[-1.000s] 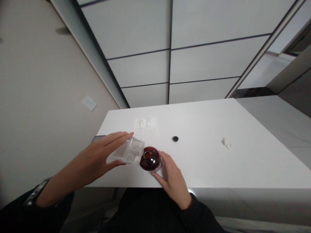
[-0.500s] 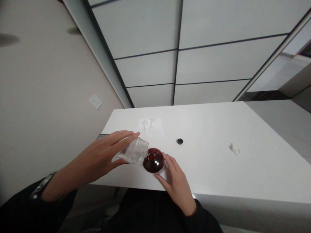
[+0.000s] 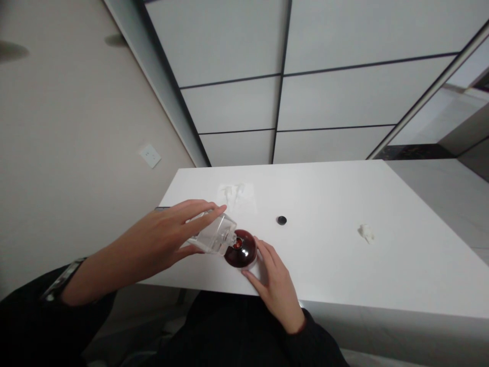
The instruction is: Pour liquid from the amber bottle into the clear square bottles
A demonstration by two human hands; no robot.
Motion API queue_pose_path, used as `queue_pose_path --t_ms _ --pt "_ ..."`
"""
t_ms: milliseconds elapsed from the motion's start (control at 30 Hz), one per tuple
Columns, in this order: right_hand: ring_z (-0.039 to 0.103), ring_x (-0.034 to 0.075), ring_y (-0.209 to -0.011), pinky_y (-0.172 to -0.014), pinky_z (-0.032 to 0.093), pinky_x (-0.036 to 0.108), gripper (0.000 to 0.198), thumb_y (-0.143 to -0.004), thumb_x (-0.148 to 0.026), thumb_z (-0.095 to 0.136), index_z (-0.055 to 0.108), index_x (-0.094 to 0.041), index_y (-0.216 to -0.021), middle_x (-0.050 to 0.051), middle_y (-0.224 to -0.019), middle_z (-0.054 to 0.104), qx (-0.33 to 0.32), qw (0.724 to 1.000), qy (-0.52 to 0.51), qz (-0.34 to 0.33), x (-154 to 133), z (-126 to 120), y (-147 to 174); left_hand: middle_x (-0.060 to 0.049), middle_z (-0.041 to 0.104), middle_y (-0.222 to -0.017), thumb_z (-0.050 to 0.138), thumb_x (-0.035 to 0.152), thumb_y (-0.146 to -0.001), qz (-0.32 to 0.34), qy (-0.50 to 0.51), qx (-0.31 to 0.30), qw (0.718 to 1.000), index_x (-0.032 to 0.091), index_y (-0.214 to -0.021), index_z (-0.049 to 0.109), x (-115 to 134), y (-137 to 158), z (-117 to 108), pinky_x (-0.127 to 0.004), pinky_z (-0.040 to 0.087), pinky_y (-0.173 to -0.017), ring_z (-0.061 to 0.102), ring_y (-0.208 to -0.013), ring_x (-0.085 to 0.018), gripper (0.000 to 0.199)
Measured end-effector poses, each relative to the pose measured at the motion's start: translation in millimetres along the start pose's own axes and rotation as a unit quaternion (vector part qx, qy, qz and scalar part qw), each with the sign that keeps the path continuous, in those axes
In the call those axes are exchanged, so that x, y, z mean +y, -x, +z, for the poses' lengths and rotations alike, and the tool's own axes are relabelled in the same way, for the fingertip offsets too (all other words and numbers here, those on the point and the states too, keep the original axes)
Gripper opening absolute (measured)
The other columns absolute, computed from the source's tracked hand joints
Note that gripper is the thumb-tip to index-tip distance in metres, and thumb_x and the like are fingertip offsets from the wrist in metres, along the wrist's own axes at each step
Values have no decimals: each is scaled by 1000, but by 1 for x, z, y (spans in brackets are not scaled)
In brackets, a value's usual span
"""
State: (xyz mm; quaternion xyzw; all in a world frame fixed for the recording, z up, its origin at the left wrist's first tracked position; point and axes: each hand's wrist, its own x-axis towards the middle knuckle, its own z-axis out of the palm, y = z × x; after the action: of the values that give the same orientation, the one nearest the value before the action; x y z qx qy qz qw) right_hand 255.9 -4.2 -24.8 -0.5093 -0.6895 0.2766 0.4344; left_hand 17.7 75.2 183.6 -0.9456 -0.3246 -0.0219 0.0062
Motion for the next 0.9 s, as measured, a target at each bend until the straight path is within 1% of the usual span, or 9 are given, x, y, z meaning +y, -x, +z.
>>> queue_pose_path --t_ms 133,200,367,567,733,900 --pt "59 33 -141 -119 51 55 64 -101 -40 69 43 -31 -159 14 -154 59 -4 1000 9 -6 2 0 1 -16 63 -147 79 15 -91 -2 -25 -16 1000 22 -158 38 2 -2 -3 -40 63 -98 63 -135 -31 79" --pt "59 33 -141 -119 51 55 64 -101 -40 69 42 -31 -159 13 -154 59 -3 1000 8 -8 2 0 1 -15 63 -147 80 15 -91 -3 -31 -22 999 21 -157 39 2 -3 -5 -40 62 -99 63 -135 -31 77" --pt "60 33 -140 -119 51 55 62 -101 -42 69 45 -31 -158 13 -153 60 -9 1000 -2 4 -3 -2 -1 -14 64 -146 80 16 -91 -15 -24 -23 999 23 -158 41 3 -4 -7 -37 62 -96 63 -136 -31 77" --pt "58 34 -141 -120 50 57 62 -102 -41 68 44 -31 -159 14 -154 58 -8 1000 -8 -2 -2 -3 -1 -12 62 -151 80 19 -92 -23 -19 -30 999 26 -156 43 4 -6 -10 -38 61 -102 60 -139 -30 75" --pt "58 33 -142 -120 50 55 63 -102 -39 69 43 -31 -159 13 -154 58 -7 1000 -5 -7 0 -2 0 -12 62 -152 82 16 -89 -18 -28 -28 999 25 -154 45 5 -8 -12 -40 63 -97 62 -136 -32 76" --pt "58 33 -141 -119 50 56 64 -101 -38 69 42 -31 -159 13 -153 58 -2 1000 1 -10 0 -3 0 -11 63 -151 79 19 -93 -24 -39 -40 998 27 -154 45 7 -9 -15 -37 63 -93 63 -134 -31 70"
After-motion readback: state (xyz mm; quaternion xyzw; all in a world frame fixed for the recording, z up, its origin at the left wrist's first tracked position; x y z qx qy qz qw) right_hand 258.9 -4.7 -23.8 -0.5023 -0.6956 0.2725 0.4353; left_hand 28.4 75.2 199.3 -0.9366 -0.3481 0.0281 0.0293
